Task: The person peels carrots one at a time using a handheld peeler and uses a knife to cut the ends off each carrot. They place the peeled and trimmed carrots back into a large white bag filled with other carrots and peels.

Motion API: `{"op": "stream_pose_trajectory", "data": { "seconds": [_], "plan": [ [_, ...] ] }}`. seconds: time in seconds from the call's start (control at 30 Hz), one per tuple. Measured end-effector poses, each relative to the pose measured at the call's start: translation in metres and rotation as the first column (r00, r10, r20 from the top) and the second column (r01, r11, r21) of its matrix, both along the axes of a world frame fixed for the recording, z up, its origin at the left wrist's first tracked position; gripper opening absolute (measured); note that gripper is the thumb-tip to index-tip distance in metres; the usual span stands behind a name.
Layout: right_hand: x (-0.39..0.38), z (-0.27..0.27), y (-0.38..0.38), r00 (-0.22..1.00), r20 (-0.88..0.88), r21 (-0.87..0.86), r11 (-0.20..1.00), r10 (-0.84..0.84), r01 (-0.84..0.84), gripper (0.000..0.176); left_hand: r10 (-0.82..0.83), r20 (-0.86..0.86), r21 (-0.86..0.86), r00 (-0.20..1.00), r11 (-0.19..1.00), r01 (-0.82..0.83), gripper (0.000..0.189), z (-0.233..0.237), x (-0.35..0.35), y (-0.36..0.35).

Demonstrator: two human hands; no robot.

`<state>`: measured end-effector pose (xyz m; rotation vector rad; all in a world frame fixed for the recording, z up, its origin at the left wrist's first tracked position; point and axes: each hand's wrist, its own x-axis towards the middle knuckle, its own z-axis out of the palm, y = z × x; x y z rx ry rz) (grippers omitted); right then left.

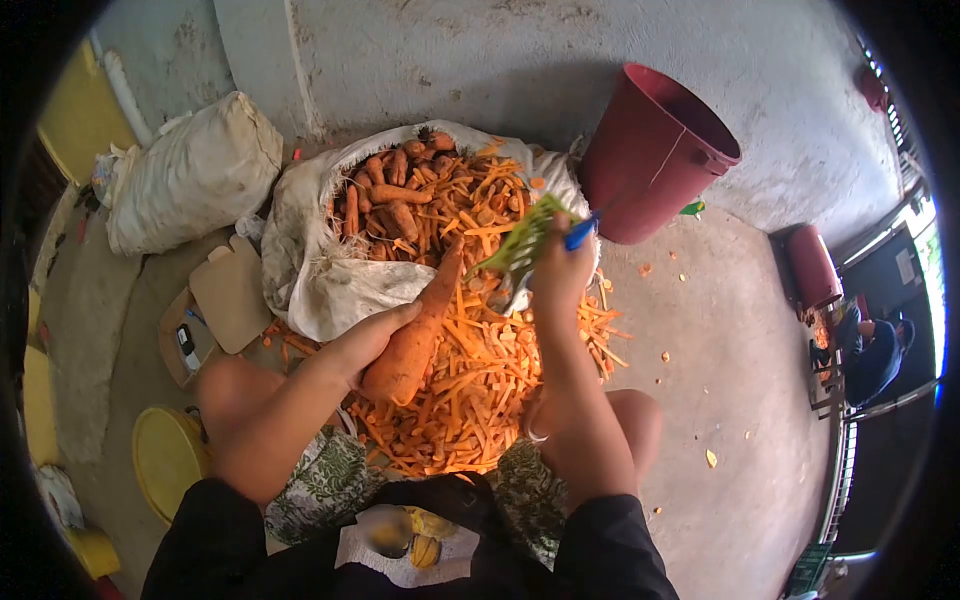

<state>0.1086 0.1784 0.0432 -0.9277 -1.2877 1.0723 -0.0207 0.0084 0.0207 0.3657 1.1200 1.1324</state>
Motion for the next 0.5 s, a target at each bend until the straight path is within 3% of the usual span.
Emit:
{"op": "stream_pose_trajectory", "data": {
  "seconds": [0.1, 0.13, 0.2, 0.3, 0.37, 0.43, 0.5],
  "plan": [
    [-0.013, -0.004, -0.036, 0.956, 0.295, 0.224, 0.972, -0.002, -0.067, 0.021, 0.083, 0.101, -0.006, 0.991, 0.997, -0.083, 0.036, 0.0, 0.002, 0.004],
    [-0.012, 0.0, -0.036, 0.956, 0.293, 0.225, 0.972, -0.004, -0.065, 0.021, 0.082, 0.099, -0.005, 0.992, 0.997, -0.082, 0.036, 0.0, 0.001, 0.004],
    [-0.007, 0.005, -0.032, 0.879, 0.477, 0.275, 0.954, -0.024, -0.123, 0.02, 0.074, 0.145, 0.028, 0.987, 0.997, -0.079, 0.035, 0.0, -0.003, 0.003],
    [0.001, 0.003, -0.02, 0.838, 0.539, 0.301, 0.948, -0.08, -0.104, 0.019, 0.104, 0.16, 0.069, 0.982, 0.991, -0.116, 0.034, -0.008, -0.009, -0.001],
    [0.001, 0.002, -0.018, 0.887, 0.459, 0.259, 0.962, -0.047, -0.083, 0.019, 0.1, 0.193, 0.081, 0.976, 0.99, -0.117, 0.033, -0.005, -0.009, 0.0],
    [0.0, 0.005, -0.02, 0.957, 0.253, 0.004, 0.989, 0.145, -0.151, 0.02, 0.076, 0.243, 0.116, 0.967, 0.987, -0.107, 0.032, -0.001, -0.006, -0.001],
    [-0.008, 0.016, -0.044, 0.967, 0.126, -0.167, 0.966, 0.22, -0.198, 0.022, 0.082, 0.279, 0.089, 0.957, 0.99, -0.111, 0.031, -0.004, -0.004, 0.001]
  ]
}}
